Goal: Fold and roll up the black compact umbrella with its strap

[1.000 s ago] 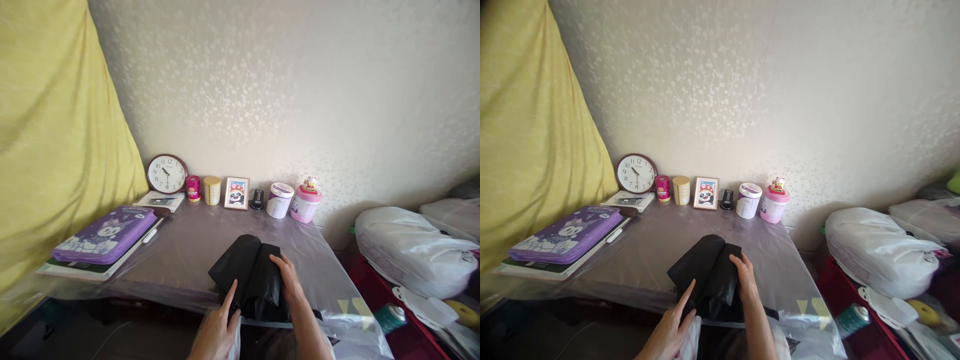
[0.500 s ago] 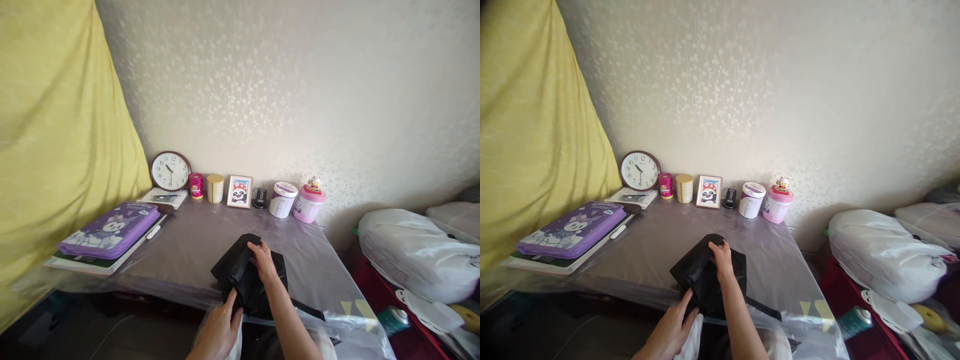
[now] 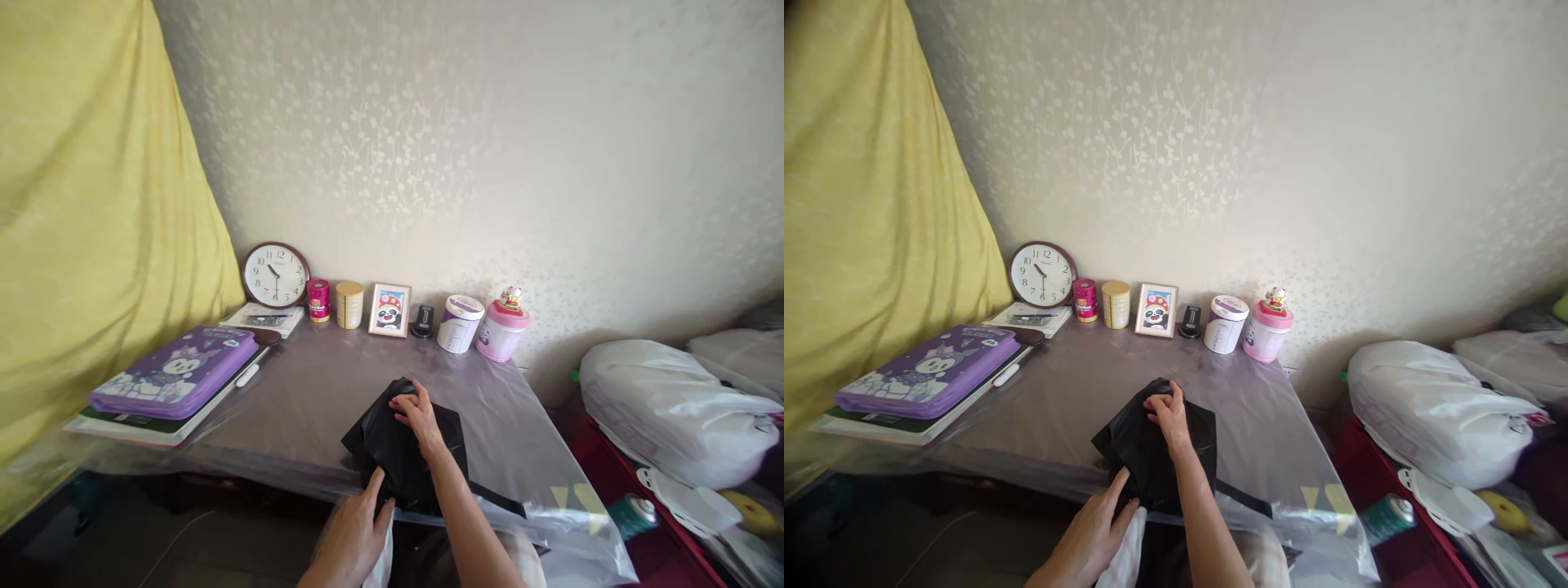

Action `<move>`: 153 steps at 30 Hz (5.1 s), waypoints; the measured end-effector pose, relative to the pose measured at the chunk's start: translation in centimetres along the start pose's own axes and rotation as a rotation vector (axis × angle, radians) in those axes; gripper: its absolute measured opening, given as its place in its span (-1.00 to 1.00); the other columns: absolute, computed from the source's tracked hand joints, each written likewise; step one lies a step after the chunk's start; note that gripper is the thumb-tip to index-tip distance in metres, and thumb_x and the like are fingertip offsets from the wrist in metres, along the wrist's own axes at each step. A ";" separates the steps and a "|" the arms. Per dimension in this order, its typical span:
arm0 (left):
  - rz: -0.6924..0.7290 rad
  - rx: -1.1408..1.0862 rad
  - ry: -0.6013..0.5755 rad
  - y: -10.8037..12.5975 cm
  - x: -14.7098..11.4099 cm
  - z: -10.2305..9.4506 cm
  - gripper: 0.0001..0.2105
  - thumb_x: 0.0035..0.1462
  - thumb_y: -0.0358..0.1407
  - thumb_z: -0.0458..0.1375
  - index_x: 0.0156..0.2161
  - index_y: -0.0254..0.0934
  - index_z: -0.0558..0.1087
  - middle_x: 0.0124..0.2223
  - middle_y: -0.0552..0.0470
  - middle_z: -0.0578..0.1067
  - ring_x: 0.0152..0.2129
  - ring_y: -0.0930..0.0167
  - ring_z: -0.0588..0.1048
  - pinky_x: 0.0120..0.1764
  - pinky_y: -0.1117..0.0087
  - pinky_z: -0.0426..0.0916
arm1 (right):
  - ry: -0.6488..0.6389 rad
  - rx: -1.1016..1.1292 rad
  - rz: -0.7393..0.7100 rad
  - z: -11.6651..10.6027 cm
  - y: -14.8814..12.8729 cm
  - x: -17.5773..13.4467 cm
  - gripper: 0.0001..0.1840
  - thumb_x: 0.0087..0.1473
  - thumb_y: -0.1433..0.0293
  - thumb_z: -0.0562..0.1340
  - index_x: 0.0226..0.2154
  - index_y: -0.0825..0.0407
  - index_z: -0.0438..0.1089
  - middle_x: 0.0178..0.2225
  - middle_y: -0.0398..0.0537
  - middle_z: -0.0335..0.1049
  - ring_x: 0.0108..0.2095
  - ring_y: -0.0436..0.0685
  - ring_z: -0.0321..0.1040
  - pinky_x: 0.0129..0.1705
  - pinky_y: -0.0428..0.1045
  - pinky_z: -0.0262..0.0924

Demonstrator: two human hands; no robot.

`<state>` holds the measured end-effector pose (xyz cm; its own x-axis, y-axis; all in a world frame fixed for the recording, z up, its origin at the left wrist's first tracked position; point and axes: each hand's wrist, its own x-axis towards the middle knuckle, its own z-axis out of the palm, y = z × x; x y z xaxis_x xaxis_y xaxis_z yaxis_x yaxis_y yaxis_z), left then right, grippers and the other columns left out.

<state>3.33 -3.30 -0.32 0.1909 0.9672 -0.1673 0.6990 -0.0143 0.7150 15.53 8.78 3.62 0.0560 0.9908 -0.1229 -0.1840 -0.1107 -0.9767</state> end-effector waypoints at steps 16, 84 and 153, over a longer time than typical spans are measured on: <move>0.053 0.289 0.028 0.7 -0.9 -0.3 -0.39 0.20 -0.21 -0.16 0.27 -0.12 -0.37 -0.12 -0.10 0.42 -0.27 0.34 0.46 -0.23 0.42 0.27 | -0.031 -0.148 0.002 -0.3 1.0 1.3 -0.18 -0.24 0.41 0.24 0.11 -0.06 -0.02 0.04 0.04 0.21 -0.21 0.10 0.37 -0.36 -0.07 0.32; -0.037 0.213 0.003 0.4 -0.6 0.2 -0.44 0.23 -0.20 -0.21 0.28 -0.18 -0.27 -0.17 -0.04 0.51 -0.28 0.38 0.48 -0.27 0.48 0.23 | 0.194 -0.367 -0.064 -10.7 1.7 -3.0 -0.53 -0.18 0.07 0.24 -0.30 0.09 0.43 -0.48 -0.06 0.44 -0.43 0.17 0.39 -0.45 -0.04 0.25; -0.003 0.248 -0.016 -0.2 0.8 -0.2 -0.45 0.21 -0.31 -0.20 0.28 -0.23 -0.25 -0.17 -0.11 0.51 -0.26 0.37 0.50 -0.19 0.48 0.27 | -0.043 -1.029 -0.806 -4.5 2.5 5.0 -0.72 0.08 0.49 0.06 -0.21 0.01 0.43 -0.15 -0.01 0.38 -0.16 0.12 0.28 -0.05 0.04 0.16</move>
<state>3.23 -2.46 -0.46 0.1978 0.9633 -0.1815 0.8470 -0.0748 0.5263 19.77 13.13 -0.25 -0.2369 0.8058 0.5427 0.7175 0.5218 -0.4614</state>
